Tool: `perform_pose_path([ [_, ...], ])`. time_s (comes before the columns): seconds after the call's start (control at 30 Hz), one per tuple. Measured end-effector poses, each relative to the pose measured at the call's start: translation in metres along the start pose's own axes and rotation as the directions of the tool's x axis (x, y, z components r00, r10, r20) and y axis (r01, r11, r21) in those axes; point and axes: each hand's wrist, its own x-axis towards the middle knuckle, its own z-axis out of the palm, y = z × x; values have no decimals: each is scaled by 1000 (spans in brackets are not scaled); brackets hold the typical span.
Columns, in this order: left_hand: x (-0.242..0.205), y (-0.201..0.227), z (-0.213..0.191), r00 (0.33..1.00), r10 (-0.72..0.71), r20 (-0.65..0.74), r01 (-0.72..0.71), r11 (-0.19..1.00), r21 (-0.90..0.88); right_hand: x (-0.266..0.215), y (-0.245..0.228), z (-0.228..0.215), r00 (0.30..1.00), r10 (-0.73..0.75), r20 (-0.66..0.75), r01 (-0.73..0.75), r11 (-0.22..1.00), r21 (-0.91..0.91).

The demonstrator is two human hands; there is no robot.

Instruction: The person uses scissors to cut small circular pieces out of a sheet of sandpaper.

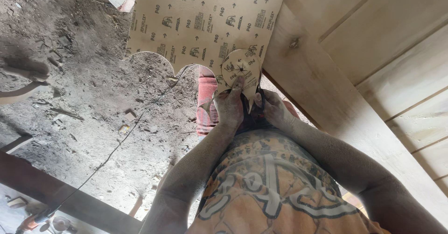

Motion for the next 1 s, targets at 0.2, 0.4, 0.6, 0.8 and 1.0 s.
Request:
perform_pose_path([
  [0.2, -1, -1, 1, 1000, 18, -3, -18, 998, 63, -1, 5, -1, 998, 10, -65, -11, 1000, -11],
  [0.4, 2, 1, 7, 999, 38, 4, -38, 995, 96, 4, 1, 4, 993, 10, -121, -22, 995, -102],
  [0.6, 0, 1, 5, 999, 52, 3, -52, 992, 118, -3, -17, 3, 997, 44, -56, -54, 982, -181],
  [0.8, -2, 3, 1, 998, 58, 5, -57, 981, 183, -7, -27, 14, 997, 63, -38, -67, 990, -123],
  [1.0, -3, 5, 2, 999, 34, 41, -33, 999, -23, -5, -29, 17, 999, 45, -26, -47, 994, -102],
])
